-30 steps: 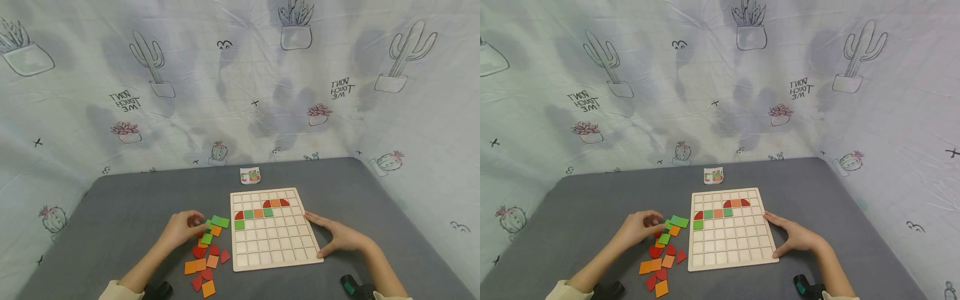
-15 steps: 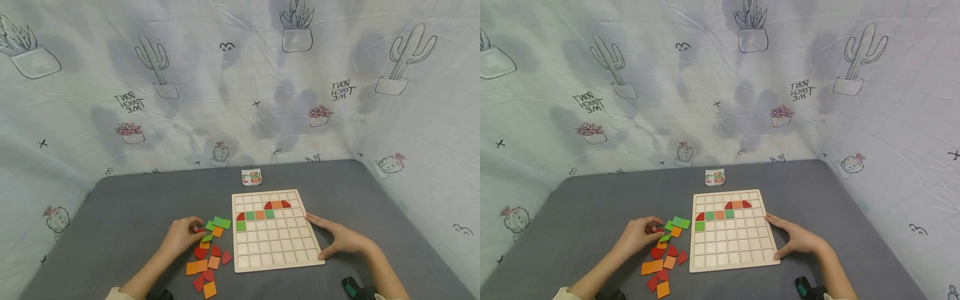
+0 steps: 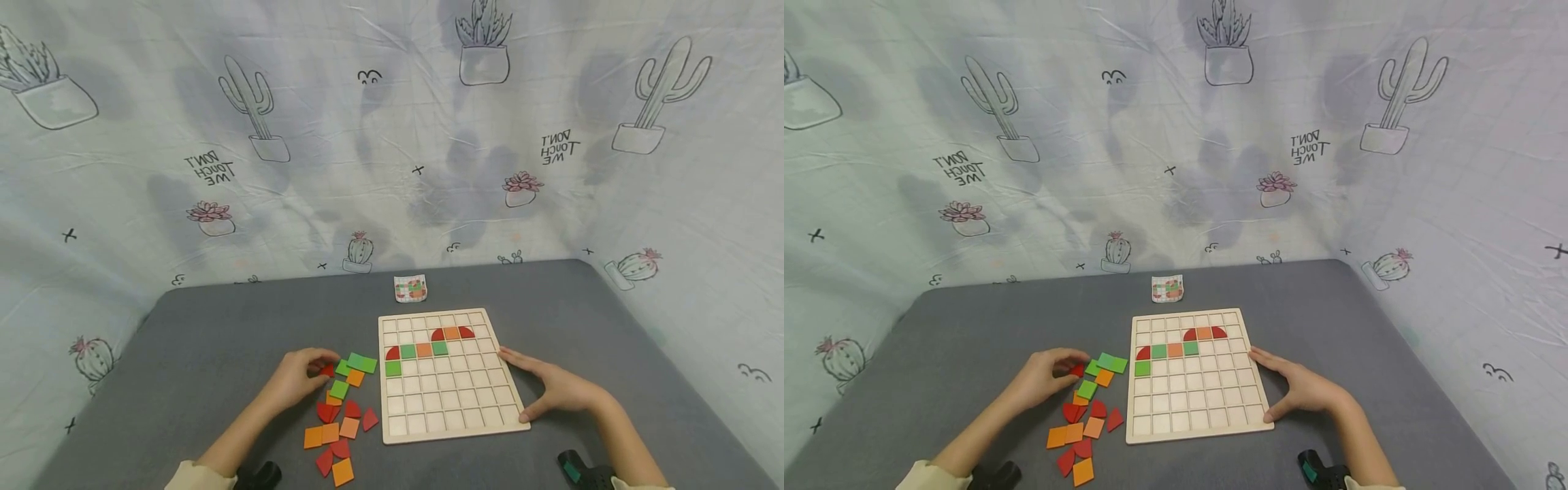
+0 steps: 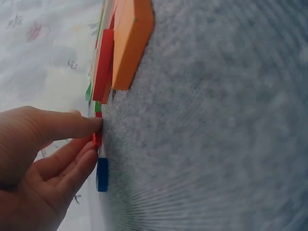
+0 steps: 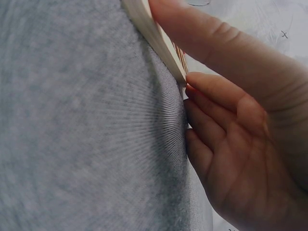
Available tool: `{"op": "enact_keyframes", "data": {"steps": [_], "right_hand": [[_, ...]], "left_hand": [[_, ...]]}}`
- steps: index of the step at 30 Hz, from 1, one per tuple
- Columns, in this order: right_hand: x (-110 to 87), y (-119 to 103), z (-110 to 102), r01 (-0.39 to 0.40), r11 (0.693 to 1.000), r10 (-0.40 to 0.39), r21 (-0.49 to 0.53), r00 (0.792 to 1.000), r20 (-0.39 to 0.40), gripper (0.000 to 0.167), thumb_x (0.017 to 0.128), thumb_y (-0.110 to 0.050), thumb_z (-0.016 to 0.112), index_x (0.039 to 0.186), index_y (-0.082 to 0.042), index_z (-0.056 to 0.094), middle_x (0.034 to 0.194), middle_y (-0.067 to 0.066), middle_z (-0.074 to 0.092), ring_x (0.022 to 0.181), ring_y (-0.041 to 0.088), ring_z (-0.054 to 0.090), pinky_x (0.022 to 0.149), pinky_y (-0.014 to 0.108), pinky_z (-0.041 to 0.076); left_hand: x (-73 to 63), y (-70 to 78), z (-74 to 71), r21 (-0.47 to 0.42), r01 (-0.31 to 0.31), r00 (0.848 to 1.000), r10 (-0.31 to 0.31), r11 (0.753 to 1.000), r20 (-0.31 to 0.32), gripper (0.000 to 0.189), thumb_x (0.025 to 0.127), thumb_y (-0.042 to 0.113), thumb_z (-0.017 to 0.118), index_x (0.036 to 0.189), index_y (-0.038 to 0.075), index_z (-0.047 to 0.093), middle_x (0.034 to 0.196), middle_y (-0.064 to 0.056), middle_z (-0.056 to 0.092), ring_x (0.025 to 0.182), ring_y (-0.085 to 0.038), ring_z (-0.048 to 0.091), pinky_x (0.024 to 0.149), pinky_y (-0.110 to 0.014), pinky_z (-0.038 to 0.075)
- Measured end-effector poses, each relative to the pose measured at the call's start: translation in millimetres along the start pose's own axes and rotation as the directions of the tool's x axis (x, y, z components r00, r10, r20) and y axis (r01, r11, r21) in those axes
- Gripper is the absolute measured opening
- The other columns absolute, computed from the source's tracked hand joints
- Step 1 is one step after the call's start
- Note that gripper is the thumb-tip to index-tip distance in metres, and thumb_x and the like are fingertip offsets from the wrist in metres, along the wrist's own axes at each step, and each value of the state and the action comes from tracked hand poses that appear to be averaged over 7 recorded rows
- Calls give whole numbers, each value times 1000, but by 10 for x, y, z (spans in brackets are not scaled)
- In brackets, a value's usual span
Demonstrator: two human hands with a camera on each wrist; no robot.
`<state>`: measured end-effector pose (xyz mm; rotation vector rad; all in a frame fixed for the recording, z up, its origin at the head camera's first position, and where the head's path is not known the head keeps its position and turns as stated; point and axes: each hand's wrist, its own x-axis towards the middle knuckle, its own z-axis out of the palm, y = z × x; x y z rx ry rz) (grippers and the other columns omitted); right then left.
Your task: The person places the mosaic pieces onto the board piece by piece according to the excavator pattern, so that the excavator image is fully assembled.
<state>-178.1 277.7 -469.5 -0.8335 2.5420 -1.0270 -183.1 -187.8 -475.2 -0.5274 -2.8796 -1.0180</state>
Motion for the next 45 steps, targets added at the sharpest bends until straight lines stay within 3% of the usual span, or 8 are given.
{"op": "enact_keyframes", "data": {"steps": [8, 14, 19, 25, 31, 38, 45], "right_hand": [[10, -1, -16, -7, 1000, 7, -19, 1000, 1, 104, 62, -42, 81, 145, -9, 28, 149, 18, 26, 134, 10, 20, 98, 10, 21], [6, -2, -9, -9, 999, 9, -40, 1000, -1, 104, 62, -44, 80, 146, -9, 28, 149, 17, 27, 134, 10, 20, 99, 13, 23], [5, 4, -1, -6, 999, 5, -35, 1000, -4, 104, 62, -44, 80, 146, -10, 28, 149, 16, 26, 135, 16, 21, 99, 13, 22], [3, 7, 5, -5, 1000, 5, -27, 1000, 1, 104, 62, -43, 80, 146, -11, 28, 150, 15, 26, 136, 16, 21, 99, 15, 24], [5, 3, 7, -9, 999, 9, -41, 1000, 4, 104, 62, -44, 80, 146, -11, 27, 150, 16, 25, 135, 32, 22, 100, 19, 27], [0, 4, 2, -6, 999, 6, -41, 1000, 12, 104, 63, -44, 79, 146, -10, 27, 150, 17, 25, 135, 30, 22, 100, 20, 27], [-6, -2, 0, -7, 1000, 7, -22, 1000, 11, 103, 63, -42, 80, 146, -9, 27, 150, 18, 24, 136, 29, 20, 99, 17, 26]], "left_hand": [[-3, -85, 4, -47, 54, 997, -56, 997, -45, 29, 75, 8, 75, 102, 16, 69, 99, 1, 67, 83, -12, 59, 73, -27, 51], [-13, -108, 37, -34, 24, 998, -26, 999, -59, 29, 74, 10, 76, 101, 16, 69, 96, 3, 67, 81, -12, 59, 70, -25, 51], [-15, -106, 75, -44, 33, 994, -37, 998, -99, 30, 72, 13, 78, 99, 18, 70, 92, 6, 68, 79, -10, 60, 70, -25, 50], [-26, -69, 67, -123, 62, 986, -79, 991, -144, 29, 70, 13, 80, 97, 15, 70, 91, 3, 69, 78, -12, 63, 69, -23, 52], [0, -25, 52, -184, 68, 983, -98, 981, -158, 30, 69, 15, 81, 97, 16, 71, 91, 5, 69, 74, -7, 61, 67, -21, 51], [109, 130, 104, -283, 28, 987, -71, 959, -145, 29, 71, 19, 80, 97, 14, 70, 88, 3, 68, 72, -8, 59, 67, -22, 51], [316, 439, 219, -338, -7, 996, -22, 941, -84, 30, 72, 23, 79, 99, 15, 70, 88, 2, 67, 75, -11, 59, 67, -23, 50]]}}
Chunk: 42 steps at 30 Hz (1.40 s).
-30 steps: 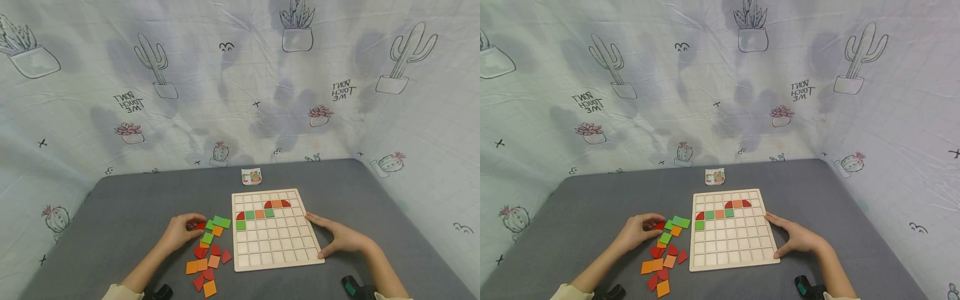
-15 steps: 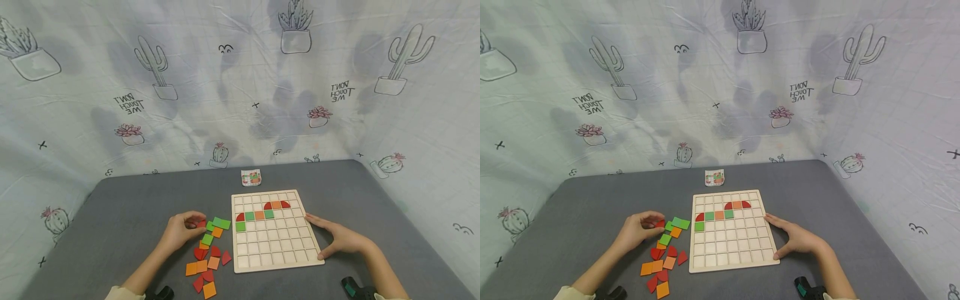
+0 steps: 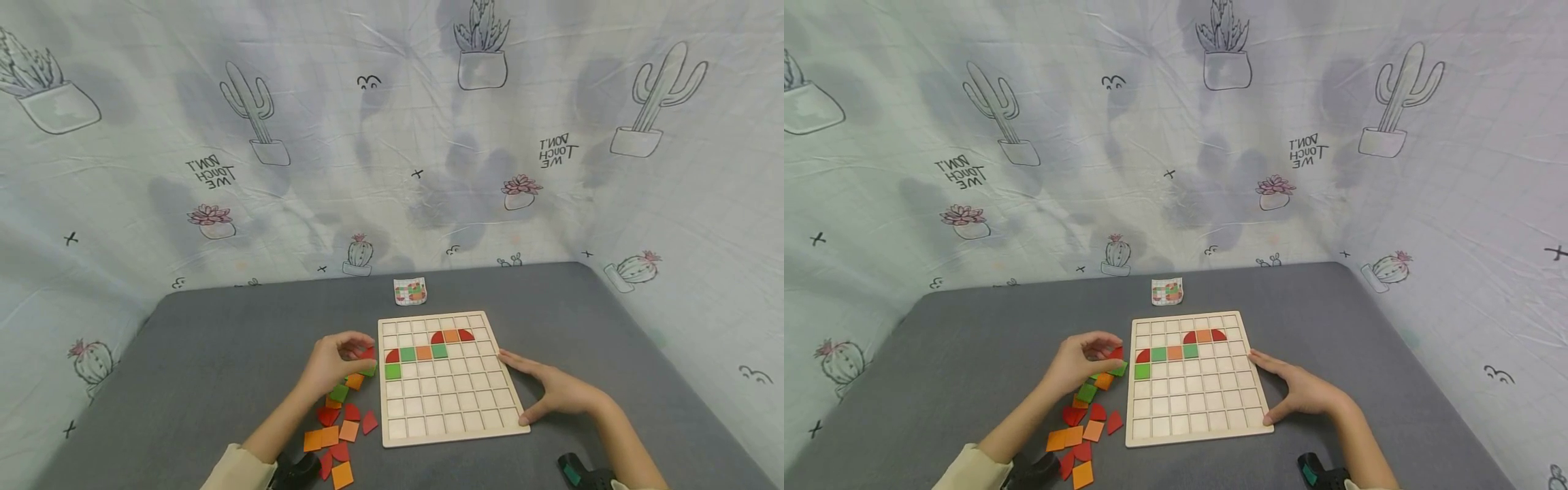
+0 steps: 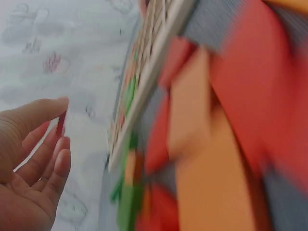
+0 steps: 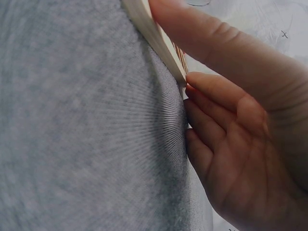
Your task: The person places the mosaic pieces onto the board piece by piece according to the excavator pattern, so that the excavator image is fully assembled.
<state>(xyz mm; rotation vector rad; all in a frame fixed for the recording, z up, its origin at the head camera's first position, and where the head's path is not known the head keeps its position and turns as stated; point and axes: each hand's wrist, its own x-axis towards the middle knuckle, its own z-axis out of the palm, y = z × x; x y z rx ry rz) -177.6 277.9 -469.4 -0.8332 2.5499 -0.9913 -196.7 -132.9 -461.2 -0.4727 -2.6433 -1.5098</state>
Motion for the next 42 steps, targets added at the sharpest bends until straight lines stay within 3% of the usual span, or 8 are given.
{"op": "enact_keyframes", "data": {"steps": [9, 12, 16, 20, 26, 36, 38, 42], "right_hand": [[5, 5, 0, -22, 1000, 22, -10, 1000, 2, 104, 63, -43, 80, 146, -11, 27, 150, 16, 24, 134, 40, 21, 101, 21, 27], [7, 14, -3, -26, 1000, 26, -9, 1000, 2, 104, 62, -43, 80, 146, -12, 27, 150, 15, 24, 134, 41, 22, 101, 23, 28], [5, 29, -2, -26, 1000, 26, -7, 1000, 1, 104, 62, -43, 80, 146, -14, 28, 150, 14, 24, 134, 38, 22, 100, 22, 28], [1, 39, 8, -14, 1000, 14, 0, 1000, -7, 102, 63, -43, 80, 146, -13, 29, 150, 14, 25, 136, 24, 22, 99, 17, 26], [-7, 25, 19, -5, 1000, 5, 5, 1000, -13, 102, 63, -43, 80, 145, -10, 29, 150, 15, 26, 135, 12, 20, 99, 13, 23], [19, 13, 5, -16, 1000, 16, 13, 1000, 9, 103, 64, -43, 80, 146, -10, 27, 150, 16, 23, 134, 39, 21, 100, 16, 25], [19, 13, -2, -19, 1000, 19, 18, 1000, 12, 103, 64, -43, 79, 146, -11, 27, 150, 16, 23, 135, 35, 20, 99, 16, 25], [15, 22, -19, -12, 999, 12, 35, 1000, 8, 102, 64, -42, 80, 146, -11, 28, 150, 16, 23, 136, 13, 18, 99, 12, 23]], "left_hand": [[262, 275, 536, -14, -101, 990, 102, 995, 97, 27, 74, 16, 78, 98, 7, 70, 90, -2, 69, 70, -9, 58, 63, -20, 49], [335, 351, 723, 12, -102, 986, 100, 995, 130, 26, 74, 17, 77, 98, 9, 71, 87, 0, 68, 68, -6, 56, 62, -19, 48], [466, 420, 941, 64, -110, 982, 98, 992, 163, 24, 74, 16, 77, 97, 10, 71, 83, 2, 67, 66, -3, 54, 61, -18, 46], [613, 452, 1104, 135, -148, 976, 123, 980, 178, 23, 73, 16, 78, 94, 10, 71, 84, 2, 69, 65, -3, 53, 60, -18, 43], [737, 492, 1217, 232, -185, 962, 127, 955, 243, 20, 73, 13, 78, 92, 11, 70, 84, 1, 67, 68, -4, 52, 63, -17, 43], [767, 529, 1212, 305, -180, 959, 97, 935, 267, 16, 77, 17, 75, 92, 15, 70, 85, 5, 67, 75, -6, 58, 66, -18, 45], [779, 537, 1216, 312, -179, 958, 93, 933, 271, 16, 77, 16, 75, 92, 15, 70, 85, 5, 67, 77, -7, 59, 66, -18, 45], [815, 557, 1252, 311, -186, 954, 95, 932, 286, 15, 78, 15, 74, 93, 14, 69, 85, 4, 68, 78, -7, 61, 66, -18, 46]]}}
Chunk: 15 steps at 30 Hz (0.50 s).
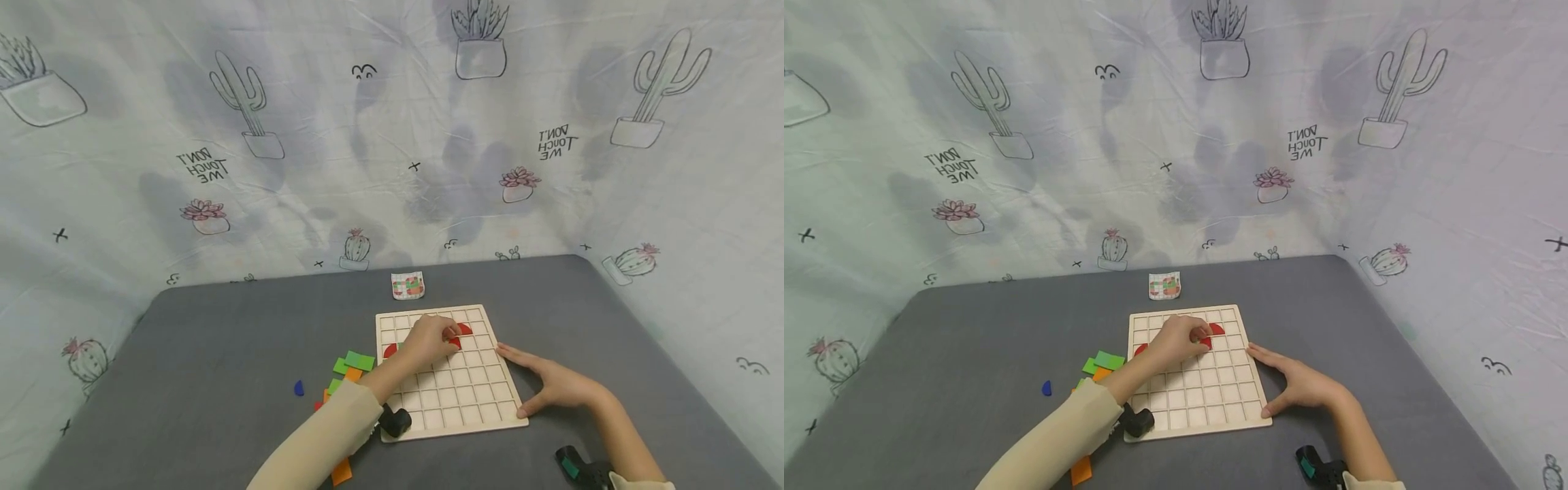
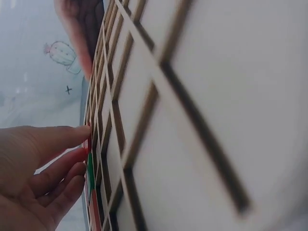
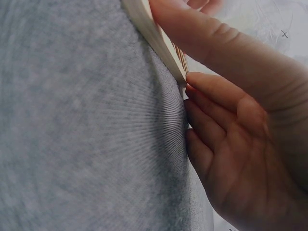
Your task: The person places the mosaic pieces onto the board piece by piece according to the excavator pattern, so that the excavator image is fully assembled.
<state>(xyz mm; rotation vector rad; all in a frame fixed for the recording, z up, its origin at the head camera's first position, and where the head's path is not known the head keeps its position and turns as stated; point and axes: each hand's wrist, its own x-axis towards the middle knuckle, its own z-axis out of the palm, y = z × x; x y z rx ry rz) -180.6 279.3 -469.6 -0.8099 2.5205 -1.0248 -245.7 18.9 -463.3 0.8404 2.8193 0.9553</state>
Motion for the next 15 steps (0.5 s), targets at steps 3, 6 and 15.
{"op": "enact_keyframes", "data": {"steps": [3, 6, 15], "right_hand": [[1, 7, -11, 10, 1000, -10, -2, 1000, -9, 101, 64, -42, 80, 146, -11, 29, 150, 16, 24, 132, 0, 17, 98, 10, 22], [3, 13, -14, 14, 1000, -14, -5, 1000, -10, 101, 64, -42, 80, 146, -11, 29, 150, 16, 24, 132, -2, 16, 98, 10, 22], [6, 17, 7, 23, 1000, -23, -16, 1000, -18, 101, 64, -41, 80, 145, -10, 30, 149, 16, 26, 134, 6, 20, 98, 9, 20]], "left_hand": [[21, 25, 1, 21, -9, 1000, 9, 1000, 2, 15, 79, 16, 73, 93, 15, 69, 84, 3, 68, 76, -6, 61, 67, -19, 47], [4, 35, -21, -5, -3, 1000, 3, 1000, 1, 15, 79, 18, 73, 94, 14, 70, 86, 3, 68, 76, -7, 60, 68, -20, 47], [-139, -115, -212, -303, 61, 998, -47, 951, 51, 27, 82, 28, 70, 105, 14, 70, 103, 0, 67, 88, -12, 59, 72, -25, 48]]}}
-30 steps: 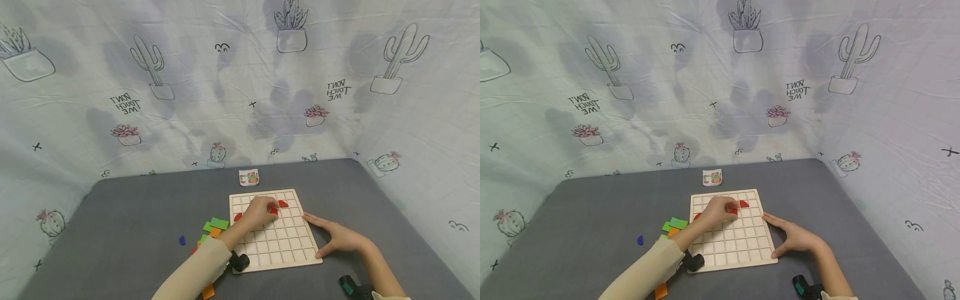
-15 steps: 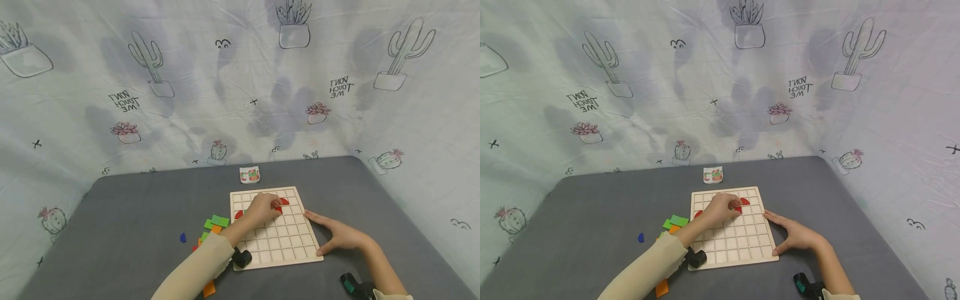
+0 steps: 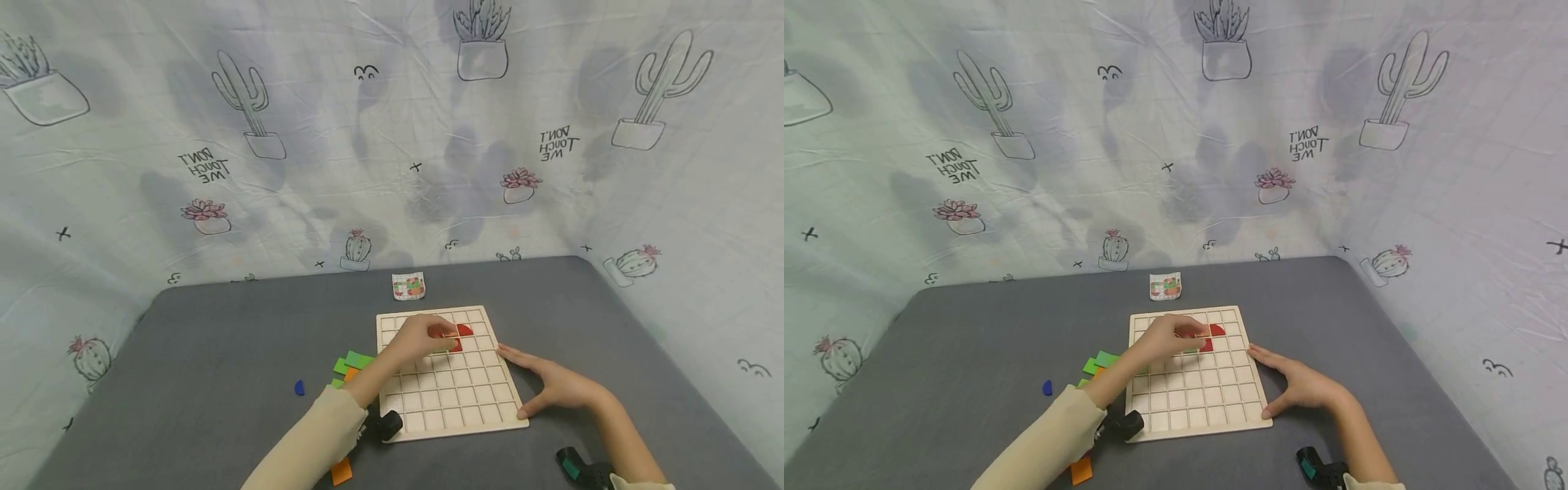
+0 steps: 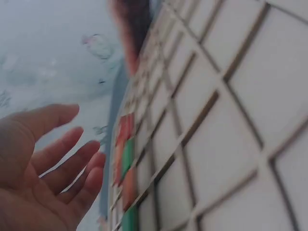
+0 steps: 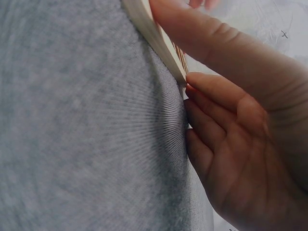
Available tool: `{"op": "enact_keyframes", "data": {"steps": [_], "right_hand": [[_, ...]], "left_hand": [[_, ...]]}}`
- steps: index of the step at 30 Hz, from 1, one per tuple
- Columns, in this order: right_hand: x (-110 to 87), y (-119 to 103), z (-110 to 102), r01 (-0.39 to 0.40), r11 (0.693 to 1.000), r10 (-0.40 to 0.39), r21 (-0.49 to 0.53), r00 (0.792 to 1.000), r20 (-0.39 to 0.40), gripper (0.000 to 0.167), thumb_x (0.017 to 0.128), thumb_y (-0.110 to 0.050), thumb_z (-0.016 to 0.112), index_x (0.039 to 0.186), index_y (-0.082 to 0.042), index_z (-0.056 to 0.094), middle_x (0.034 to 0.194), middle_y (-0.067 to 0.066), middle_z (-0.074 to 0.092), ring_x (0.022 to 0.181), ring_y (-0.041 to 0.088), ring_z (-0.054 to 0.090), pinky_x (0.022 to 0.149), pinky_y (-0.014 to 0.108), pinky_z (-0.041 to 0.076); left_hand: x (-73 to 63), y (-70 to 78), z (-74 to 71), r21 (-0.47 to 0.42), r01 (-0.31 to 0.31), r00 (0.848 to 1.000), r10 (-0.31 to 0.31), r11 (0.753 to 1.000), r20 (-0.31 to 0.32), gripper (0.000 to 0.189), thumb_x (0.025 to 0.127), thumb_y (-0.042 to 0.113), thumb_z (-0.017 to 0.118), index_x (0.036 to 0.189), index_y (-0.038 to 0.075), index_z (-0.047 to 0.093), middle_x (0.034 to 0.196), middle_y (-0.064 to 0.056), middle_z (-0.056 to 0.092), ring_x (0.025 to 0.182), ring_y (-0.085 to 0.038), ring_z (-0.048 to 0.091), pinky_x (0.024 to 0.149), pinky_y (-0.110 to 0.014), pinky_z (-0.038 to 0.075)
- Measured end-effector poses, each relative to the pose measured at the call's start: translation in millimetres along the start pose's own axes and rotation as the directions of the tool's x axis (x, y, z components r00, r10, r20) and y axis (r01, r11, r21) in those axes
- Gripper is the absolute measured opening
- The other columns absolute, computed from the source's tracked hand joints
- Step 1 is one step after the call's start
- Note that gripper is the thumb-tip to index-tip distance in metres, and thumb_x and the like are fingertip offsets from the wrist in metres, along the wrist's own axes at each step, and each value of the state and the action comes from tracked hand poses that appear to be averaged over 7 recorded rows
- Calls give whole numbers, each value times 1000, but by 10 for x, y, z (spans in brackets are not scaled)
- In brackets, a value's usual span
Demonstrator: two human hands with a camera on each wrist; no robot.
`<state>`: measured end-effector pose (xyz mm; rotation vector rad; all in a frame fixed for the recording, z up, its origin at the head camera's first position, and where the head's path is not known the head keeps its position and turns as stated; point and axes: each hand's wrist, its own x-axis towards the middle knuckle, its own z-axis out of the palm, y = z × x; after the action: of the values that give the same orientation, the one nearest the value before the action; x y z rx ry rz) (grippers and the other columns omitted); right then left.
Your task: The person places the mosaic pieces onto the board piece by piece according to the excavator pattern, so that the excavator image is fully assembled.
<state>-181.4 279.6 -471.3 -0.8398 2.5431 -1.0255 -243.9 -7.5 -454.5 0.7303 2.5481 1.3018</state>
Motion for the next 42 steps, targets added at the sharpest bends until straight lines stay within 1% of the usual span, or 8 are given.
{"op": "enact_keyframes", "data": {"steps": [4, 8, 16, 22, 29, 33, 39, 42], "right_hand": [[-13, 1, 4, 1, 1000, -1, 8, 1000, -3, 101, 64, -41, 80, 145, -9, 29, 149, 16, 26, 136, 9, 20, 98, 8, 20], [-18, 4, 5, -8, 1000, 8, 18, 1000, -5, 101, 64, -40, 81, 145, -10, 29, 149, 16, 25, 136, 8, 19, 97, 8, 19], [-3, -1, 1, 0, 1000, 0, 0, 1000, -8, 100, 65, -41, 80, 145, -10, 30, 149, 16, 25, 136, 10, 20, 98, 8, 19], [-4, -18, -7, -28, 999, 28, -15, 1000, 1, 99, 65, -42, 79, 146, -12, 29, 150, 14, 25, 136, 22, 22, 99, 13, 23], [-13, -31, 11, -30, 1000, 30, -1, 1000, 6, 97, 67, -41, 79, 145, -12, 29, 150, 13, 26, 136, 16, 21, 99, 15, 25], [-14, -42, 14, -39, 999, 39, 7, 999, 11, 96, 68, -41, 78, 146, -13, 29, 150, 12, 25, 136, 22, 21, 100, 17, 26], [-5, -50, 1, -37, 999, 37, 6, 999, 10, 95, 68, -41, 78, 145, -12, 30, 150, 12, 25, 136, 15, 20, 100, 16, 25], [0, -62, -16, -49, 999, 49, 3, 999, 15, 94, 69, -41, 78, 146, -13, 29, 150, 12, 25, 136, 19, 21, 100, 18, 26]], "left_hand": [[-167, -30, -245, -129, 45, 998, -39, 991, 49, 35, 85, 31, 66, 115, 13, 65, 113, -1, 64, 102, -18, 58, 83, -33, 48], [-372, -125, -518, -185, 51, 998, -44, 981, 40, 39, 88, 29, 63, 120, 7, 61, 117, -6, 62, 109, -23, 57, 88, -38, 47], [-744, -432, -859, -136, 73, 996, -78, 988, -33, 38, 88, 21, 63, 120, 1, 59, 118, -15, 60, 107, -28, 57, 84, -36, 49], [-899, -594, -930, -104, 30, 999, -34, 994, -38, 34, 85, 8, 66, 117, -1, 61, 117, -20, 61, 106, -33, 58, 84, -37, 50], [-976, -723, -926, 84, 23, 999, -26, 996, 38, 33, 82, 5, 67, 115, 9, 64, 115, -9, 64, 109, -29, 58, 88, -44, 47], [-984, -776, -914, 110, 8, 998, -15, 994, 58, 33, 82, 4, 67, 114, 10, 65, 113, -8, 64, 107, -28, 59, 87, -45, 48], [-998, -826, -916, 150, 2, 1000, 1, 989, -19, 31, 81, 8, 69, 112, 13, 67, 109, -2, 66, 101, -23, 61, 84, -41, 49], [-998, -878, -944, 169, -3, 997, 16, 986, -73, 30, 81, 11, 70, 111, 13, 67, 107, -2, 67, 98, -22, 61, 83, -40, 50]]}}
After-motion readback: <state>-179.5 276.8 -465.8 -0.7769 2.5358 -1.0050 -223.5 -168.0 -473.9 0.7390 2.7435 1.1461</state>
